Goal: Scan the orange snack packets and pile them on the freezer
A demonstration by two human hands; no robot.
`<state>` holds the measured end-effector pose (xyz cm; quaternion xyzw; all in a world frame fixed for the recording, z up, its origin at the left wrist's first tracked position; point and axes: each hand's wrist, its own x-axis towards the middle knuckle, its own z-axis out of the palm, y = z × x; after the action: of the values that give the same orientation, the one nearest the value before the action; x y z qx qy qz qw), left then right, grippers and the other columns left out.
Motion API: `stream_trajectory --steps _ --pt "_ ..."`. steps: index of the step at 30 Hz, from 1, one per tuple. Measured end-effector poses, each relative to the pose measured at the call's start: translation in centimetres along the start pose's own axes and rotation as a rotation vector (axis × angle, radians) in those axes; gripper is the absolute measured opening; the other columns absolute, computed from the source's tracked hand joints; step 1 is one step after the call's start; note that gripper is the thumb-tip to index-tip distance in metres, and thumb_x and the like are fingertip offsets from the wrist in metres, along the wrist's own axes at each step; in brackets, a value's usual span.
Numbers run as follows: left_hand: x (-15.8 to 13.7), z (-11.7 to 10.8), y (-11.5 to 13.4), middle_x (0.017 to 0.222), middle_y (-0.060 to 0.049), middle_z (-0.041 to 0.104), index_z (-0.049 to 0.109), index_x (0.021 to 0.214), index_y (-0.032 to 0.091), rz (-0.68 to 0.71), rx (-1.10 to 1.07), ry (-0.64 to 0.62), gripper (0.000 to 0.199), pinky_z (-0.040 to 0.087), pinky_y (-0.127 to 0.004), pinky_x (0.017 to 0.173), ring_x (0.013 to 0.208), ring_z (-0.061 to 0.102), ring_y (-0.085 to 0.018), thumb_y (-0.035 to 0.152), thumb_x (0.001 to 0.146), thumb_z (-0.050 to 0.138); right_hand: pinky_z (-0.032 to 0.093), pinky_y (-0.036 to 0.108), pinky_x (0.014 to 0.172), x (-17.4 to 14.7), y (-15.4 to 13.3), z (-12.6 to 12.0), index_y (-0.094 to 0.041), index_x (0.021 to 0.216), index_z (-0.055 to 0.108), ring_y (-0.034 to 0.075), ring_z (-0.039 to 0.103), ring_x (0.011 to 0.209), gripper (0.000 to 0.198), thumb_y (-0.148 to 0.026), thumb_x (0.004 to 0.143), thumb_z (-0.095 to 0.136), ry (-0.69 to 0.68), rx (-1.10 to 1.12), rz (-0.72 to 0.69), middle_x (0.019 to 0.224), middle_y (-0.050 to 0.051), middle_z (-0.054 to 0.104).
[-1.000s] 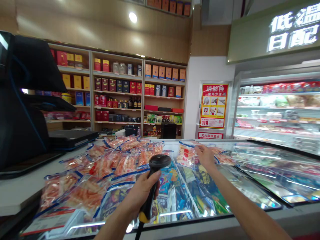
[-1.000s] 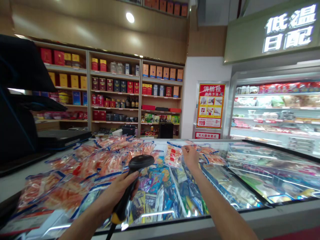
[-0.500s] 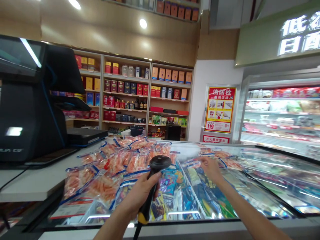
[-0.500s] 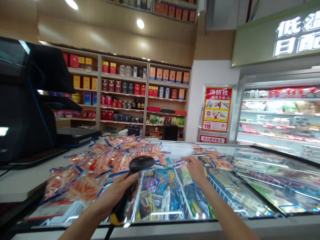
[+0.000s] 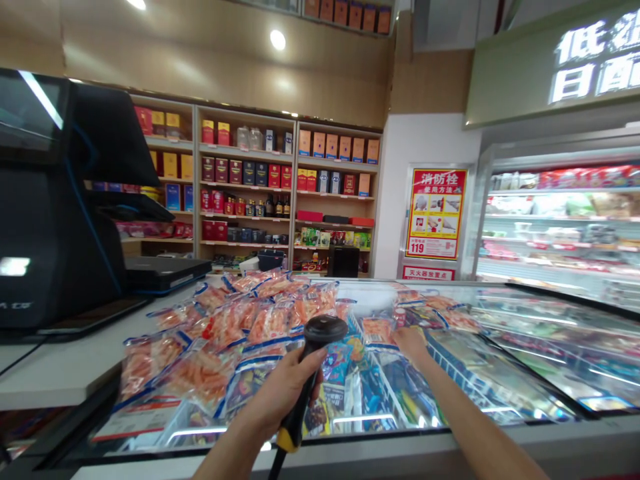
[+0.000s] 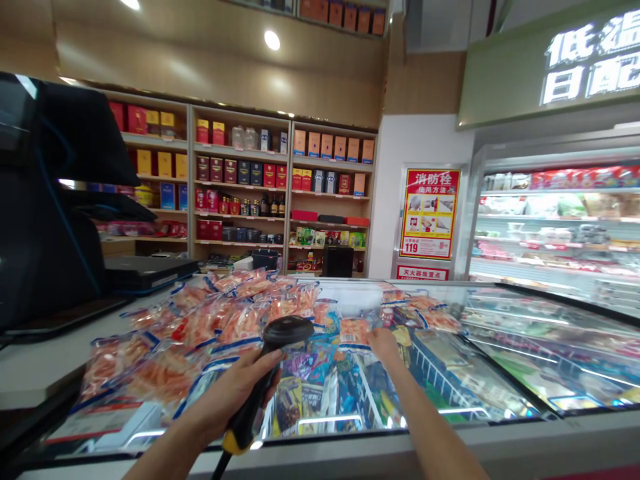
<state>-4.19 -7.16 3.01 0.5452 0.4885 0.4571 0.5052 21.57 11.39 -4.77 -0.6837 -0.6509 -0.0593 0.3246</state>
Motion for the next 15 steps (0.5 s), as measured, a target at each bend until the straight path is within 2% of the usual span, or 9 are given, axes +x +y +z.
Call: stream_trajectory --steps 4,9,15 --pt "-0.2 -0.2 -0.1 0.042 0.006 0.046 0.043 0.058 0.017 -0.006 -0.016 0.009 0.032 0.03 -0.017 0.038 0.033 0.038 -0.005 0.048 0.066 0.044 0.038 0.024 0.059 -0.7 -1.5 -0.4 -0.016 0.077 0.061 0.017 0.057 0.069 0.032 -0.034 0.071 0.035 0.18 0.226 0.1 0.073 0.006 0.064" --pt "-0.2 0.3 -0.3 0.045 0.006 0.045 0.042 0.061 0.017 0.013 -0.037 -0.033 0.029 0.031 -0.017 0.04 0.037 0.04 -0.005 0.044 0.067 0.045 0.037 0.025 0.061 -1.0 -3.0 -1.2 -0.014 0.08 0.059 0.018 0.056 0.067 0.035 -0.038 0.07 0.036 0.338 0.377 0.074 0.075 0.008 0.063" --pt "0.0 1.1 -1.0 0.05 0.005 0.045 0.041 0.065 0.018 0.036 -0.084 -0.124 0.03 0.032 -0.018 0.041 0.039 0.038 -0.005 0.047 0.066 0.046 0.036 0.025 0.061 -1.4 -3.6 -1.4 -0.014 0.079 0.06 0.019 0.055 0.066 0.036 -0.039 0.07 0.035 0.429 0.384 0.095 0.072 0.008 0.063"
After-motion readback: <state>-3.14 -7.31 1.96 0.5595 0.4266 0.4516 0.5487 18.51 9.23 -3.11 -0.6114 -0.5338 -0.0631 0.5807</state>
